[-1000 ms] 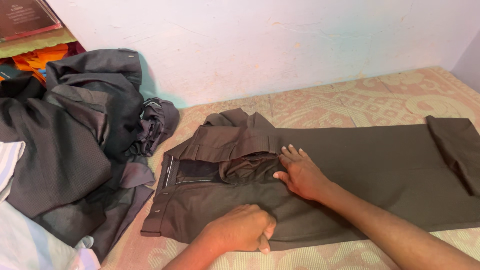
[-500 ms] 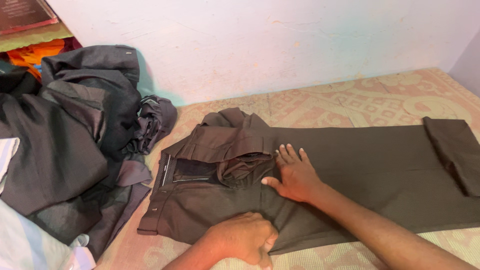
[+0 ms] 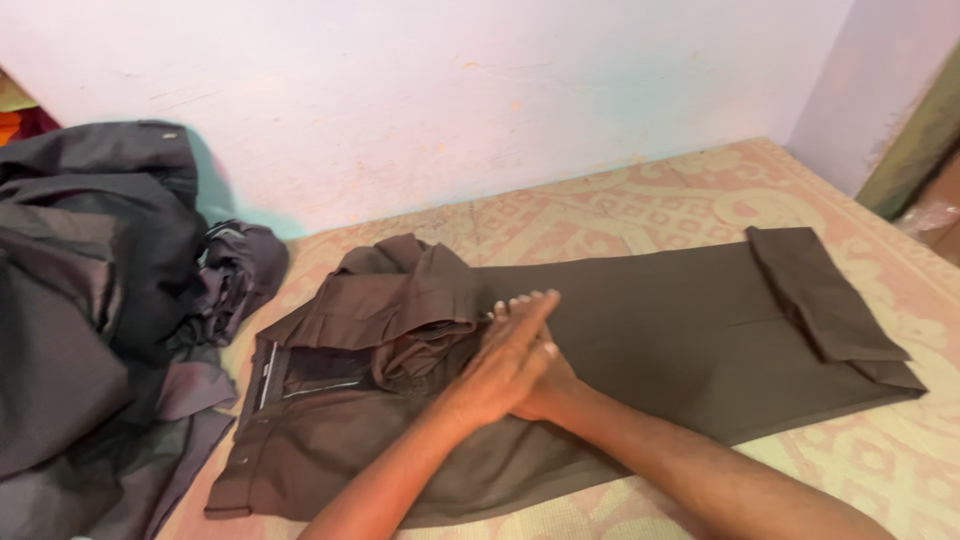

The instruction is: The person folds a pair of brown trousers by smoothing the fabric, aligning the legs, and folding them into sections on a bed.

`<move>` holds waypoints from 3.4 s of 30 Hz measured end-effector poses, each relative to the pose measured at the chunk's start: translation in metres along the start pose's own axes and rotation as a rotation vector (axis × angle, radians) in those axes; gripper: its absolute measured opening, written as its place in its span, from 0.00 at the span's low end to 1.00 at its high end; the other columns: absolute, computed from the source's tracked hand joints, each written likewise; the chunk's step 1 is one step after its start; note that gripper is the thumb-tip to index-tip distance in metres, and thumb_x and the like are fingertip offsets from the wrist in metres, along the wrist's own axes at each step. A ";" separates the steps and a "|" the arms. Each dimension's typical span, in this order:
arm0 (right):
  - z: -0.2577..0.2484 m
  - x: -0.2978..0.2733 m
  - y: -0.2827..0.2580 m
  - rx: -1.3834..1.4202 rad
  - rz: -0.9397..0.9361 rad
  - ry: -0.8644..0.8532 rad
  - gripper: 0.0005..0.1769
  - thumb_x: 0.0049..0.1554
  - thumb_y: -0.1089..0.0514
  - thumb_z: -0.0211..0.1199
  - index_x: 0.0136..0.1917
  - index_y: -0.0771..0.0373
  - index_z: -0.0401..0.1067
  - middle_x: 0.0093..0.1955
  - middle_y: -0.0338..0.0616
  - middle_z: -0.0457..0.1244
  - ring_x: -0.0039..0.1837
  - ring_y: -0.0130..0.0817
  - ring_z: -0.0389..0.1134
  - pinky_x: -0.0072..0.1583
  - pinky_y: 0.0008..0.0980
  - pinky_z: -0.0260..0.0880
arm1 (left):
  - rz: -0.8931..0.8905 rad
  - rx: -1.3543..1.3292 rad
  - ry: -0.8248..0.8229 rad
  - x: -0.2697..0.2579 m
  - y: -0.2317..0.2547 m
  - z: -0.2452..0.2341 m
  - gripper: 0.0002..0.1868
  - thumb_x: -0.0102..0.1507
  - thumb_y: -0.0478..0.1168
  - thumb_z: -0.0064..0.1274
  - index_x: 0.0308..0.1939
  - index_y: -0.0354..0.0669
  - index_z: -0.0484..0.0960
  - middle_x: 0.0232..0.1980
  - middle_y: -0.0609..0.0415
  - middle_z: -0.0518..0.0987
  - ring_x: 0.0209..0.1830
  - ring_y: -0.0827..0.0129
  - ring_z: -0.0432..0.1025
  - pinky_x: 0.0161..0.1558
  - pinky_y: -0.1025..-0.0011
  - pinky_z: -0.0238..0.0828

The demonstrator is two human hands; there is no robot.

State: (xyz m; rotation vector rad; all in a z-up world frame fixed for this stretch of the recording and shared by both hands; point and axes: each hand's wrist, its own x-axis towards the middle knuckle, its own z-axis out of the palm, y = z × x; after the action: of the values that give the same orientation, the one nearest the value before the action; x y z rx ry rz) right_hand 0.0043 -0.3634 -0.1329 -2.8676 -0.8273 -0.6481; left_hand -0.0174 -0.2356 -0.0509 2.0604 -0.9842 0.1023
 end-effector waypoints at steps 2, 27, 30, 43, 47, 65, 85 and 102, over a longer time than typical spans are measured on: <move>-0.007 0.002 0.000 0.172 0.053 -0.147 0.49 0.57 0.33 0.55 0.80 0.65 0.49 0.84 0.64 0.37 0.84 0.61 0.31 0.78 0.61 0.30 | -0.159 0.057 0.042 0.010 -0.027 0.013 0.34 0.69 0.41 0.41 0.79 0.40 0.53 0.81 0.34 0.50 0.83 0.46 0.39 0.77 0.55 0.38; -0.069 -0.101 0.247 -0.146 0.656 -0.420 0.60 0.52 0.15 0.48 0.82 0.55 0.46 0.83 0.56 0.41 0.83 0.57 0.37 0.77 0.57 0.40 | -0.129 0.643 -0.145 -0.017 -0.033 0.024 0.38 0.70 0.59 0.40 0.73 0.33 0.61 0.77 0.32 0.56 0.79 0.42 0.44 0.74 0.46 0.37; -0.060 -0.084 0.162 -0.011 0.183 -0.112 0.58 0.47 0.16 0.53 0.76 0.56 0.54 0.78 0.60 0.48 0.81 0.62 0.41 0.74 0.57 0.43 | -0.151 0.631 -0.151 -0.018 -0.032 0.024 0.38 0.70 0.59 0.41 0.73 0.33 0.61 0.76 0.31 0.56 0.79 0.42 0.44 0.74 0.47 0.37; -0.015 0.023 0.109 0.149 0.065 -0.303 0.60 0.55 0.16 0.42 0.82 0.61 0.45 0.85 0.59 0.39 0.85 0.58 0.32 0.79 0.56 0.32 | -0.053 0.665 -0.038 -0.019 -0.038 0.027 0.34 0.68 0.53 0.44 0.70 0.28 0.65 0.73 0.32 0.62 0.77 0.43 0.51 0.72 0.48 0.43; -0.055 -0.038 0.096 0.151 0.047 -0.316 0.59 0.54 0.17 0.47 0.82 0.59 0.47 0.84 0.59 0.39 0.84 0.59 0.32 0.78 0.58 0.32 | -0.053 0.676 -0.040 -0.017 -0.036 0.024 0.34 0.67 0.53 0.45 0.69 0.30 0.66 0.73 0.33 0.63 0.76 0.44 0.52 0.72 0.48 0.46; -0.115 -0.181 0.172 -0.081 0.421 -0.449 0.64 0.51 0.17 0.51 0.84 0.56 0.36 0.86 0.60 0.29 0.83 0.57 0.23 0.77 0.52 0.25 | -0.104 0.701 -0.112 -0.016 -0.047 0.030 0.35 0.69 0.56 0.39 0.71 0.32 0.62 0.75 0.34 0.59 0.79 0.45 0.48 0.74 0.48 0.41; -0.112 -0.101 0.006 0.504 0.032 -0.055 0.45 0.60 0.25 0.52 0.76 0.59 0.61 0.80 0.52 0.55 0.84 0.46 0.49 0.81 0.47 0.52 | -0.064 0.647 -0.104 -0.019 -0.039 0.025 0.34 0.68 0.56 0.42 0.71 0.37 0.65 0.75 0.31 0.61 0.78 0.41 0.50 0.72 0.45 0.42; -0.080 -0.174 0.272 -0.035 0.591 -0.411 0.59 0.51 0.14 0.45 0.83 0.47 0.41 0.85 0.54 0.36 0.86 0.54 0.29 0.80 0.52 0.32 | -0.037 0.687 -0.078 -0.018 -0.037 0.027 0.33 0.68 0.57 0.43 0.69 0.36 0.67 0.71 0.30 0.64 0.76 0.41 0.53 0.71 0.44 0.45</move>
State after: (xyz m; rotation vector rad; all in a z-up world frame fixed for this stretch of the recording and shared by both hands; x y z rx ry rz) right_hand -0.0156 -0.6954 -0.1246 -3.0776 0.0396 -0.0056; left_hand -0.0120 -0.2308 -0.0996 2.7195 -1.0519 0.3883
